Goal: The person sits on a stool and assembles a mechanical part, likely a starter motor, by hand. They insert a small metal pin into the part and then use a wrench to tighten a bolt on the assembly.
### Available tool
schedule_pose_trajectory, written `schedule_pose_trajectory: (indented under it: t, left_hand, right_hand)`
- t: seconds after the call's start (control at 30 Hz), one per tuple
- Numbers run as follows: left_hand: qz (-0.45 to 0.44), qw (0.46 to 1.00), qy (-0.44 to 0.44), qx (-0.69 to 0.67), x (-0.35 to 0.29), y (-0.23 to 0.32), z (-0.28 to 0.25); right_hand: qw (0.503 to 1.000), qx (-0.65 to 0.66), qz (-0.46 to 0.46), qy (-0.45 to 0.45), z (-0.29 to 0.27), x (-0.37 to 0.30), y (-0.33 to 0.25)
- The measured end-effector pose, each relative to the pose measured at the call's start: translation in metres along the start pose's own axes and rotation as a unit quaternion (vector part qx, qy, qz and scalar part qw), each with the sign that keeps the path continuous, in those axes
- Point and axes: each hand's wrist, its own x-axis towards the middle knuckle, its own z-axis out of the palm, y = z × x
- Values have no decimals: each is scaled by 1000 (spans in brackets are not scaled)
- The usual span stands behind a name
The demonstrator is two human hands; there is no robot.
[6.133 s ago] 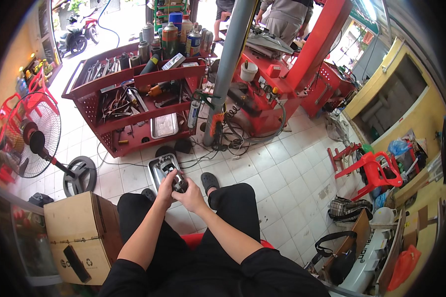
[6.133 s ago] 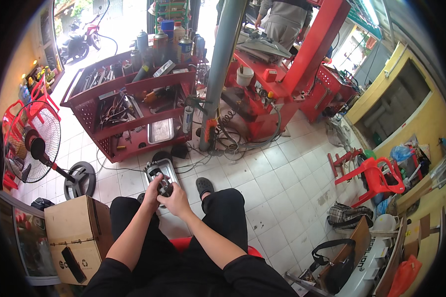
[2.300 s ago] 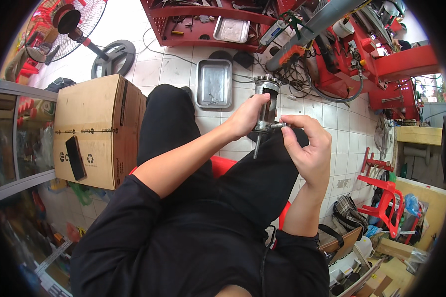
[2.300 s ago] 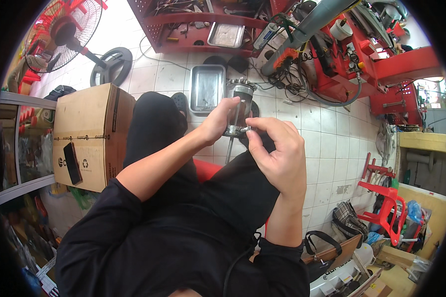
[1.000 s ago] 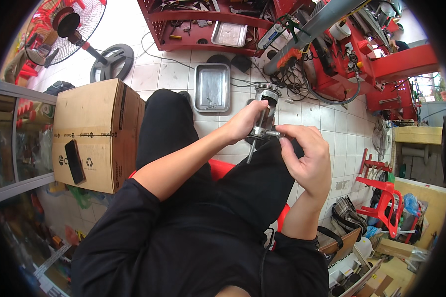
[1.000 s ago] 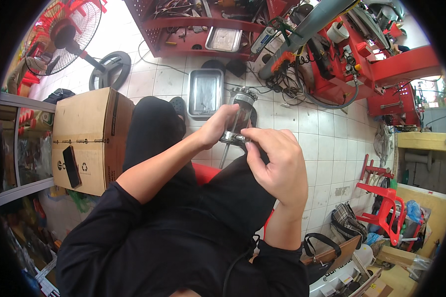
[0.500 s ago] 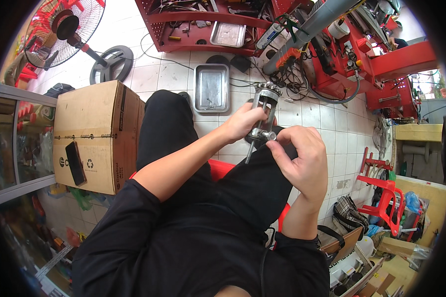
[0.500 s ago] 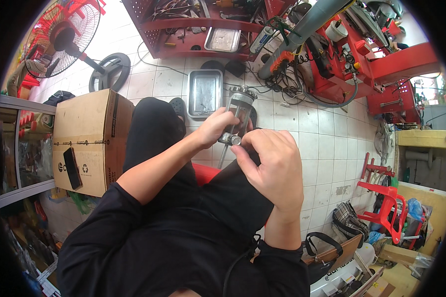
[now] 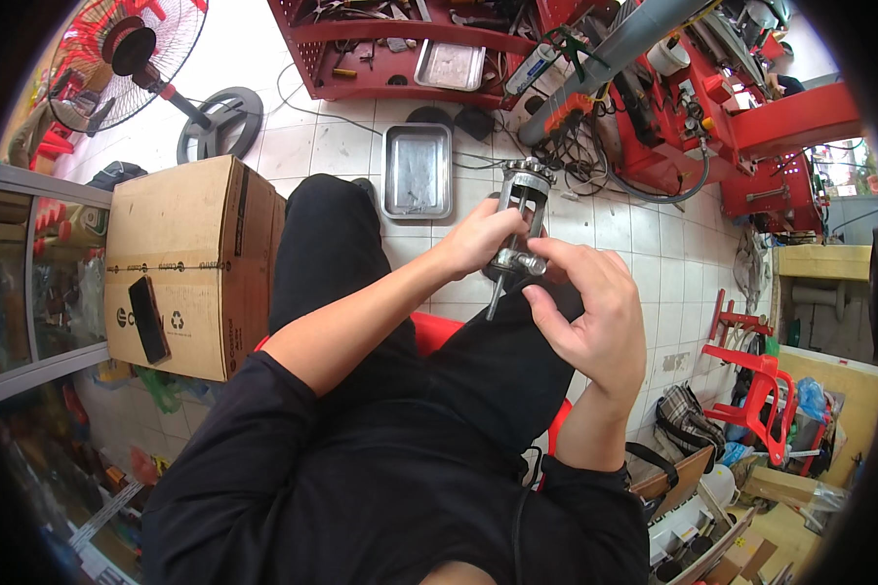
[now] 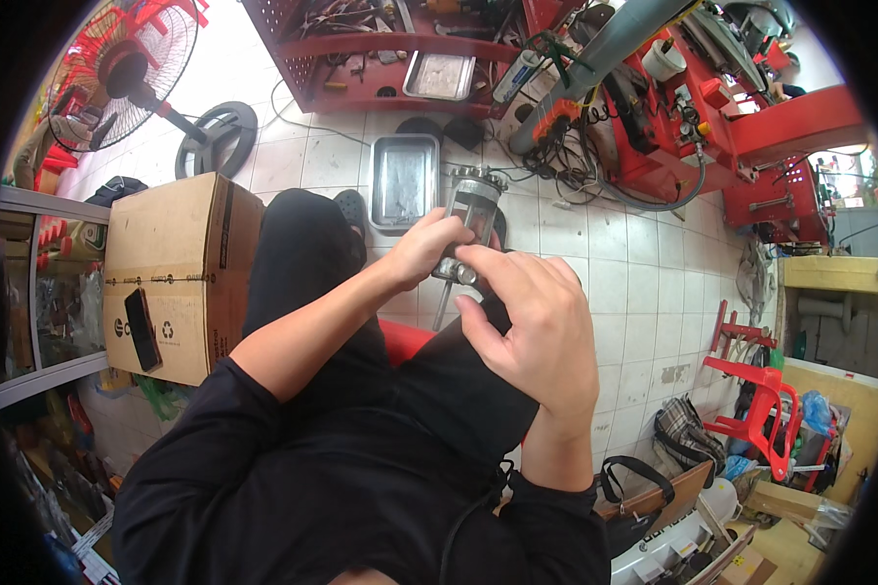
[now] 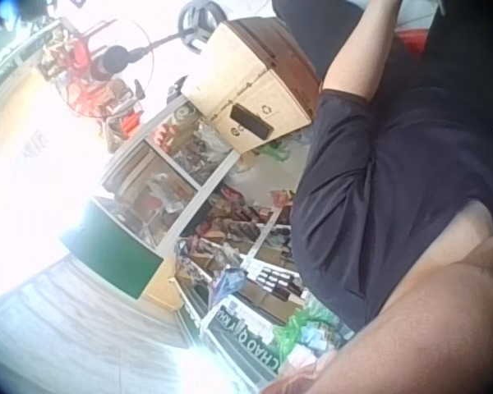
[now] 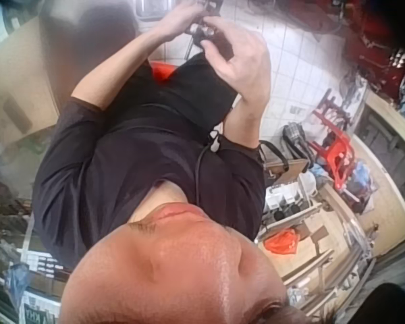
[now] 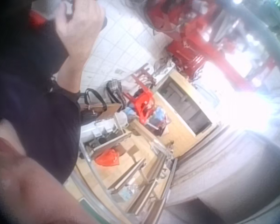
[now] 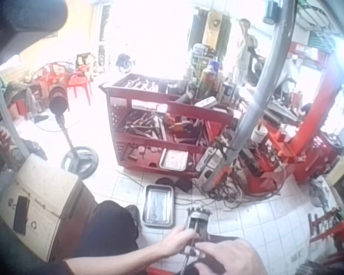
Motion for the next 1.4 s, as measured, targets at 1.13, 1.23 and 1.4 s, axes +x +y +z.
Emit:
schedule_pose_trajectory:
  t: [1.13, 1.23, 1.4]
  left_hand:
    - [-12, 997, 59, 46, 0, -3, 0]
    - [-2, 997, 53, 55, -2, 2, 3]
    - [-5, 993, 91, 78, -7, 10, 12]
  right_hand:
    - [997, -68, 22, 2, -8, -1, 4]
    - [997, -50, -25, 50, -7, 1, 1]
    - [996, -83, 13, 5, -3, -5, 11]
